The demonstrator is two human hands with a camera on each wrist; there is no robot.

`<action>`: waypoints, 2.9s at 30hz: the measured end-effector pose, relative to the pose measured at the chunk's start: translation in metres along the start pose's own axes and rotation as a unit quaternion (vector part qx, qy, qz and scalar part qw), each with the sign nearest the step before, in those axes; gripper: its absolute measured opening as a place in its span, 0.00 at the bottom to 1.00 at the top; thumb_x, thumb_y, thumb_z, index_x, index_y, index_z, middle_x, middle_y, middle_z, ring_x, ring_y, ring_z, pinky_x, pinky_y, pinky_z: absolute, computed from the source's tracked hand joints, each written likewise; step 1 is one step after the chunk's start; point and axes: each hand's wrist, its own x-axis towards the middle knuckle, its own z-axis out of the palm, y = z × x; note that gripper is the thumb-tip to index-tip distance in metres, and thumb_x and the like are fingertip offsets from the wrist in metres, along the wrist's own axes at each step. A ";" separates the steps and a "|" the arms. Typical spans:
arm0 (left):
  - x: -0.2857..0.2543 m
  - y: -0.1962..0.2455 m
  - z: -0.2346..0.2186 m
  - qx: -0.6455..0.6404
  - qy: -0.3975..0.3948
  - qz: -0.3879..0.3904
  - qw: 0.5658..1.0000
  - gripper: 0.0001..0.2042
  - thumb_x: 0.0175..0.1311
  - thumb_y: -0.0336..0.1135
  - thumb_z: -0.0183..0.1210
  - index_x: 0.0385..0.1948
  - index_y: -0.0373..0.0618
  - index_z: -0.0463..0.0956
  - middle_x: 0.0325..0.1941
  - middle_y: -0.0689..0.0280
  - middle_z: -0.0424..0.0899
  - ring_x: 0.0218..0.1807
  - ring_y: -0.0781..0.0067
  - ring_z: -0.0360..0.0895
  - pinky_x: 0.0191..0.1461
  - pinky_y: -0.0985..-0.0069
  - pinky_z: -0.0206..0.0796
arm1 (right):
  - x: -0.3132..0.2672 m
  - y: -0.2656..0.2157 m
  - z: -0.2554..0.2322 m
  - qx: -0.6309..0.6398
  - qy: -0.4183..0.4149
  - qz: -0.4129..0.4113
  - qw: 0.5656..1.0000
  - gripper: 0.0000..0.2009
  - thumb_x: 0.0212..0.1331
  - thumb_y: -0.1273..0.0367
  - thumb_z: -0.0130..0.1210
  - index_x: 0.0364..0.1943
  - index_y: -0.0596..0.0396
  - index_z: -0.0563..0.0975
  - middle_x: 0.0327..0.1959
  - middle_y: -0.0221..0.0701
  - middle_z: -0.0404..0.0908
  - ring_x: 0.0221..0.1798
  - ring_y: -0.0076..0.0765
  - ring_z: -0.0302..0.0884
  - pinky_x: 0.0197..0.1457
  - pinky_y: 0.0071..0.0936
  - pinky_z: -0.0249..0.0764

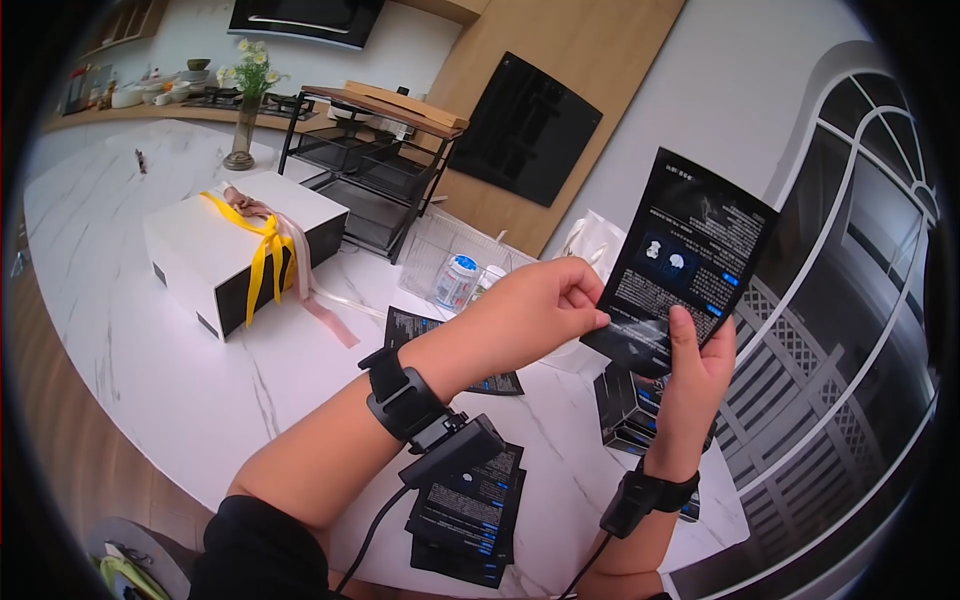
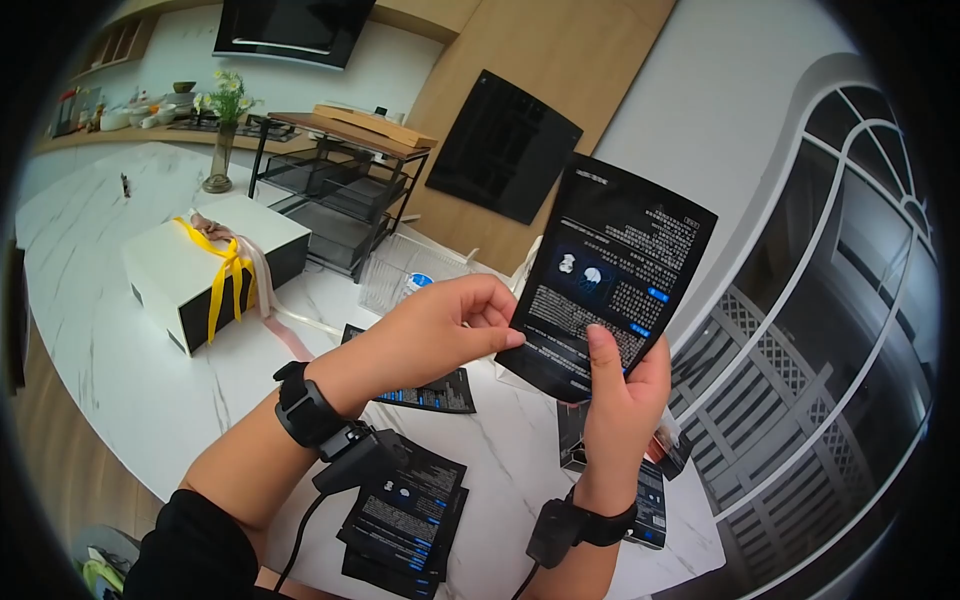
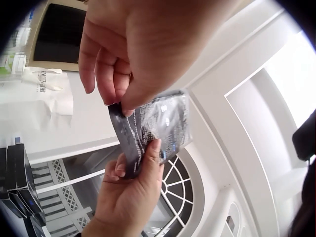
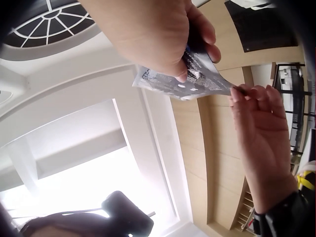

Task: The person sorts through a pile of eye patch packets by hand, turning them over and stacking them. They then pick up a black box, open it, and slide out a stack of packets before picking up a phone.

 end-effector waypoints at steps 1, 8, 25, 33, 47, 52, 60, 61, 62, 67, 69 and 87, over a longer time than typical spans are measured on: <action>0.001 -0.002 0.001 -0.019 -0.017 0.021 0.999 0.11 0.55 0.29 0.58 0.38 0.39 0.68 0.30 0.71 0.75 0.32 0.87 0.70 0.36 0.88 0.63 | 0.001 0.001 -0.001 -0.013 0.007 0.001 1.000 0.11 0.55 0.72 0.55 0.41 0.60 0.71 0.34 0.28 0.76 0.34 0.18 0.72 0.39 0.15 0.69; 0.007 -0.002 -0.013 -0.178 0.074 0.051 0.980 0.25 0.52 0.29 0.61 0.50 0.39 0.59 0.37 0.65 0.75 0.37 0.81 0.73 0.40 0.83 0.67 | 0.000 -0.001 -0.002 0.027 -0.270 0.164 0.949 0.21 0.50 0.76 0.57 0.50 0.62 0.66 0.39 0.32 0.76 0.39 0.23 0.73 0.45 0.19 0.69; -0.007 -0.094 -0.046 0.412 -0.029 -0.148 0.899 0.17 0.50 0.47 0.59 0.38 0.47 0.75 0.44 0.60 0.75 0.39 0.64 0.76 0.40 0.72 0.69 | 0.004 0.049 -0.008 -0.115 -0.480 0.384 0.780 0.12 0.51 0.73 0.57 0.37 0.53 0.67 0.21 0.20 0.71 0.23 0.14 0.69 0.23 0.14 0.70; -0.030 -0.125 -0.041 0.568 -0.170 -0.323 0.738 0.40 0.36 0.56 0.65 0.55 0.51 0.63 0.58 0.60 0.64 0.60 0.56 0.60 0.59 0.57 0.55 | -0.022 0.083 0.016 -0.186 -0.635 0.408 0.629 0.11 0.52 0.68 0.57 0.27 0.54 0.65 0.19 0.20 0.67 0.20 0.15 0.67 0.22 0.16 0.70; -0.030 -0.124 -0.054 0.546 -0.164 -0.304 0.763 0.28 0.38 0.50 0.66 0.44 0.48 0.74 0.49 0.59 0.72 0.53 0.56 0.68 0.53 0.65 0.64 | -0.028 0.072 0.026 -0.409 -0.667 0.298 0.547 0.13 0.47 0.59 0.59 0.30 0.52 0.76 0.21 0.28 0.77 0.25 0.25 0.75 0.28 0.23 0.69; -0.030 -0.131 -0.055 0.557 -0.158 -0.278 0.767 0.27 0.40 0.49 0.65 0.44 0.46 0.74 0.48 0.60 0.73 0.54 0.57 0.68 0.53 0.66 0.64 | -0.031 0.062 0.022 -0.435 -0.623 0.147 0.634 0.20 0.43 0.56 0.60 0.39 0.50 0.75 0.30 0.31 0.78 0.37 0.34 0.75 0.39 0.27 0.69; -0.030 -0.140 -0.056 0.522 -0.172 -0.257 0.795 0.22 0.46 0.48 0.60 0.43 0.46 0.74 0.47 0.60 0.74 0.50 0.60 0.70 0.52 0.68 0.63 | -0.029 0.066 0.022 -0.431 -0.591 0.159 0.663 0.23 0.46 0.54 0.59 0.45 0.51 0.73 0.34 0.32 0.78 0.38 0.36 0.76 0.40 0.27 0.70; -0.030 -0.139 -0.057 0.523 -0.178 -0.253 0.794 0.21 0.48 0.47 0.59 0.43 0.47 0.75 0.46 0.60 0.75 0.49 0.60 0.72 0.51 0.68 0.63 | -0.028 0.066 0.022 -0.432 -0.578 0.171 0.671 0.23 0.46 0.54 0.58 0.44 0.51 0.73 0.33 0.32 0.78 0.37 0.36 0.76 0.40 0.27 0.70; -0.029 -0.138 -0.057 0.524 -0.178 -0.253 0.794 0.21 0.48 0.47 0.59 0.43 0.47 0.75 0.46 0.60 0.75 0.49 0.60 0.72 0.51 0.68 0.63 | -0.027 0.065 0.021 -0.432 -0.565 0.183 0.679 0.22 0.47 0.54 0.58 0.44 0.52 0.73 0.33 0.32 0.78 0.37 0.36 0.76 0.39 0.26 0.70; -0.028 -0.144 -0.061 0.488 -0.173 -0.251 0.818 0.18 0.51 0.47 0.57 0.42 0.49 0.75 0.42 0.59 0.76 0.47 0.58 0.73 0.48 0.67 0.64 | -0.025 0.067 0.019 -0.426 -0.555 0.174 0.693 0.23 0.48 0.53 0.55 0.44 0.53 0.73 0.32 0.34 0.78 0.38 0.40 0.76 0.40 0.31 0.70; -0.026 -0.134 -0.058 0.490 -0.169 -0.268 0.812 0.19 0.50 0.47 0.57 0.42 0.49 0.75 0.43 0.58 0.76 0.47 0.58 0.72 0.48 0.67 0.64 | -0.024 0.068 0.018 -0.426 -0.551 0.170 0.697 0.23 0.49 0.53 0.55 0.44 0.53 0.73 0.32 0.35 0.78 0.38 0.40 0.76 0.40 0.31 0.70; -0.012 -0.122 -0.059 0.557 0.116 -0.024 0.822 0.07 0.48 0.33 0.54 0.29 0.47 0.76 0.29 0.60 0.79 0.32 0.57 0.76 0.35 0.65 0.68 | -0.018 0.078 0.004 -0.383 -0.398 0.088 0.829 0.19 0.47 0.56 0.57 0.40 0.54 0.75 0.35 0.37 0.77 0.38 0.41 0.75 0.41 0.31 0.70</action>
